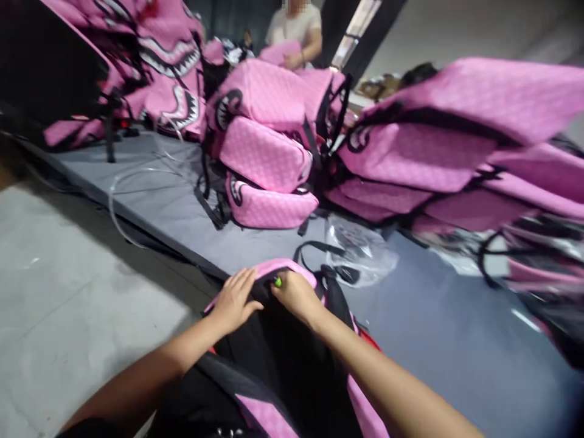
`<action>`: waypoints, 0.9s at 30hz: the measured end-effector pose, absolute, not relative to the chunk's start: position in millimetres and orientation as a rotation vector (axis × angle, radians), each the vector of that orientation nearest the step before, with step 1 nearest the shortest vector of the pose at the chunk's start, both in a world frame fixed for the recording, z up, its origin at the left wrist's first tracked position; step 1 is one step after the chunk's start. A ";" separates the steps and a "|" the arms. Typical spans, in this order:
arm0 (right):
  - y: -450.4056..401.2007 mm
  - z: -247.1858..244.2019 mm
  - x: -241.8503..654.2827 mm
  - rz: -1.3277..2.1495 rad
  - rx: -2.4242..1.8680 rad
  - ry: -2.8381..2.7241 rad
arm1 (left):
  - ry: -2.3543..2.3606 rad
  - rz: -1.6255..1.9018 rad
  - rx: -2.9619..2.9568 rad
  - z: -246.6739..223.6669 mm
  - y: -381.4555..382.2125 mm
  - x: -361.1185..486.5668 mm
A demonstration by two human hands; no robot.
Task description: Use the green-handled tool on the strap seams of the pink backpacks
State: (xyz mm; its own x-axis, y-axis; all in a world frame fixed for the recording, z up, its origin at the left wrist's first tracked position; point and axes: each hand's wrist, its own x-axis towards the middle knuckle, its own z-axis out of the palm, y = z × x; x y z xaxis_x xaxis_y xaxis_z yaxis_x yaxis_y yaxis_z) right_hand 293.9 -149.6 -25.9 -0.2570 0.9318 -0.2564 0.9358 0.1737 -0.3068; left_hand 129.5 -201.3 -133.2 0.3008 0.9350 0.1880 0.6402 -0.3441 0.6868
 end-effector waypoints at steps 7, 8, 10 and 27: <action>-160.3 -19.3 291.7 -0.687 1.905 2.389 | 1.300 0.805 2.302 -113.8 -204.4 130.2; -164.0 -17.5 289.6 -0.677 1.903 2.399 | 1.271 0.815 2.335 -110.1 -205.8 130.4; -172.1 -13.7 286.8 -0.686 1.888 2.412 | 1.233 0.843 2.363 -105.3 -208.6 129.4; -192.6 -3.7 299.0 -0.661 1.763 2.503 | 1.196 0.946 2.139 -107.1 -214.5 114.6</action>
